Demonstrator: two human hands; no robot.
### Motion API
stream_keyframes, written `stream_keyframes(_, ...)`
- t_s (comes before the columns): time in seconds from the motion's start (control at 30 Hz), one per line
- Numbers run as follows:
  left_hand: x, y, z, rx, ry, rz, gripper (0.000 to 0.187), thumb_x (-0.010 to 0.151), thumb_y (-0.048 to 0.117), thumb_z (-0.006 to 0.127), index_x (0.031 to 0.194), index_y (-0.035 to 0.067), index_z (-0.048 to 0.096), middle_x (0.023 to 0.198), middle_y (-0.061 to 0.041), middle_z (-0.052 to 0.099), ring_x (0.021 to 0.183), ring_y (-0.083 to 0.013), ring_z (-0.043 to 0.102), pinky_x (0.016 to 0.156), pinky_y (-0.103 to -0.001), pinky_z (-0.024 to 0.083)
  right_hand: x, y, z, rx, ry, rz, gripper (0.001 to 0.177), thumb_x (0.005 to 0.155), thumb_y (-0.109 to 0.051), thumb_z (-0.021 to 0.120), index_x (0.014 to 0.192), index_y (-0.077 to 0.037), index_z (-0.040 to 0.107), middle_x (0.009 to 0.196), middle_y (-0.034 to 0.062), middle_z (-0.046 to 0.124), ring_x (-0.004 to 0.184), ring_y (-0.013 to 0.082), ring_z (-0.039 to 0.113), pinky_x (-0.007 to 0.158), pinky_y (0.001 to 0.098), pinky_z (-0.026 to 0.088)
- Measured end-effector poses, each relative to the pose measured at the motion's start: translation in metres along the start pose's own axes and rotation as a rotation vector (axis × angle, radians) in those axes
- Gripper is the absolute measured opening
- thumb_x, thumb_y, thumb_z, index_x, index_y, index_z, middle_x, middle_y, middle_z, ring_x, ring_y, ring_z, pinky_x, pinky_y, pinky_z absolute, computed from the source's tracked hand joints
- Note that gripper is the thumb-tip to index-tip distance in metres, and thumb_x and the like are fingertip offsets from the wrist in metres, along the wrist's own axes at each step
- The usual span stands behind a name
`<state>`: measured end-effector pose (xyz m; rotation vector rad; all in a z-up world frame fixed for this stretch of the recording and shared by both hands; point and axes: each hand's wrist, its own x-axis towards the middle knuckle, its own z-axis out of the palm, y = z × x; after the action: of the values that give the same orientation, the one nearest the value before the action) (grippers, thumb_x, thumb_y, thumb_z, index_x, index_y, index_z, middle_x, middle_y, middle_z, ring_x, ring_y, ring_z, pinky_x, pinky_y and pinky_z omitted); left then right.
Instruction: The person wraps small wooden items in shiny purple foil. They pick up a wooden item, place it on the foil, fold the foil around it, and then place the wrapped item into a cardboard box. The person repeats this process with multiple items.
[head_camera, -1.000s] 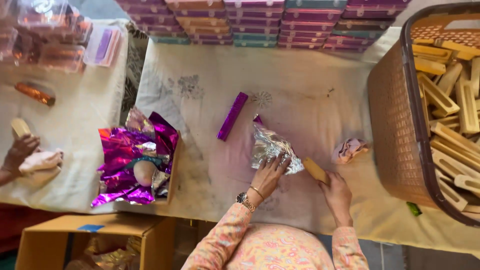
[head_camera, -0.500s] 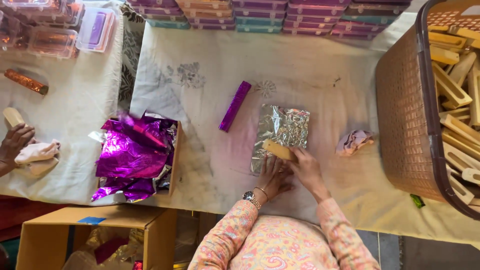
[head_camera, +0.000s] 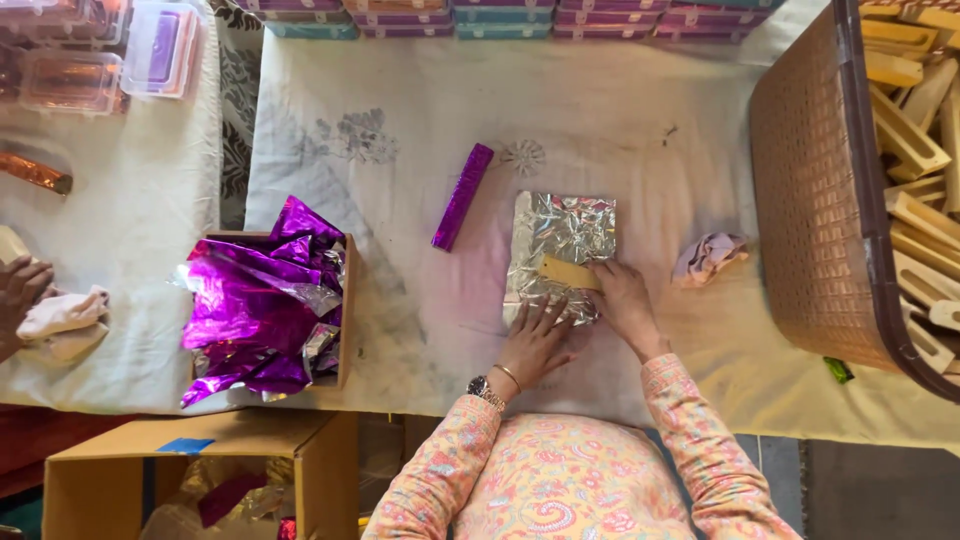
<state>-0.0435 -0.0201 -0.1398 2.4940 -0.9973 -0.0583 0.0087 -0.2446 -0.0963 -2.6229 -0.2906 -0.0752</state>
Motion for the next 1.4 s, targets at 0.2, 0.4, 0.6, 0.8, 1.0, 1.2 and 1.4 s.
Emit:
stream_keyframes(0.2,-0.001,0.011,-0.016,-0.128,0.011,-0.055,0.064,0.085,0.039,0.073,0.141,0.014,0.056,0.155,-0.021,0.036,0.148,-0.0411,0.033,0.122,-0.058,0.024,0.006,-0.012,0.013,-0.034,-0.091,-0.033,0.050,0.073,-0.011,0.077,0.122,-0.011,0.067,0.116,0.0102,0.065,0.115,0.0352,0.059,0.104,0.0475,0.042)
stream_keyframes(0.4,-0.024,0.007,-0.011,-0.166,0.196,-0.154,0.039,0.098,0.020,0.069,0.135,0.009,0.066,0.136,-0.005,0.063,0.126,-0.0242,0.059,0.115,-0.046,0.043,0.002,-0.018,0.009,-0.039,-0.081,-0.044,0.050,0.072,-0.010,0.078,0.121,-0.010,0.068,0.118,0.0092,0.064,0.117,0.0339,0.057,0.106,0.0488,0.040)
stream_keyframes(0.6,-0.028,0.015,-0.017,-0.132,0.257,-0.151,0.032,0.088,0.015,0.068,0.119,0.004,0.069,0.127,-0.010,0.066,0.116,-0.0268,0.064,0.103,-0.040,0.049,-0.006,-0.039,0.018,0.031,-0.152,-0.101,0.049,0.073,-0.013,0.079,0.120,-0.008,0.067,0.118,0.0111,0.063,0.117,0.0340,0.057,0.105,0.0477,0.041)
stream_keyframes(0.8,-0.024,0.017,-0.049,-0.369,0.382,-0.342,0.016,0.099,0.015,0.071,0.114,0.010,0.073,0.118,-0.004,0.073,0.104,-0.0242,0.072,0.090,-0.036,0.057,-0.012,-0.047,-0.004,-0.021,-0.156,-0.038,0.070,0.063,-0.011,0.083,0.130,-0.015,0.065,0.117,0.0107,0.064,0.113,0.0349,0.058,0.097,0.0507,0.042)
stream_keyframes(1.0,0.013,-0.005,-0.081,-0.129,0.290,-0.211,0.071,0.070,0.018,0.081,0.136,0.009,0.056,0.126,-0.013,0.066,0.116,-0.0314,0.060,0.100,-0.044,0.043,-0.029,-0.025,-0.021,0.172,-0.072,0.035,0.072,0.068,-0.006,0.082,0.137,-0.014,0.061,0.121,0.0099,0.066,0.110,0.0343,0.060,0.099,0.0454,0.049)
stream_keyframes(1.2,0.012,-0.030,-0.059,-0.137,0.165,-0.230,0.080,0.080,0.014,0.081,0.151,0.016,0.045,0.117,-0.002,0.070,0.117,-0.0227,0.063,0.110,-0.045,0.038,-0.037,-0.020,-0.024,0.254,-0.044,0.112,0.056,0.072,-0.006,0.082,0.125,-0.012,0.068,0.111,0.0103,0.070,0.106,0.0321,0.063,0.093,0.0419,0.053)
stream_keyframes(1.4,0.012,-0.047,-0.049,-0.311,0.116,-0.297,0.079,0.077,0.018,0.085,0.146,0.019,0.046,0.112,0.000,0.073,0.106,-0.0231,0.067,0.099,-0.043,0.042,-0.037,-0.010,-0.024,0.373,-0.054,0.116,0.055,0.070,-0.004,0.081,0.124,-0.011,0.070,0.112,0.0100,0.072,0.103,0.0287,0.067,0.089,0.0387,0.056)
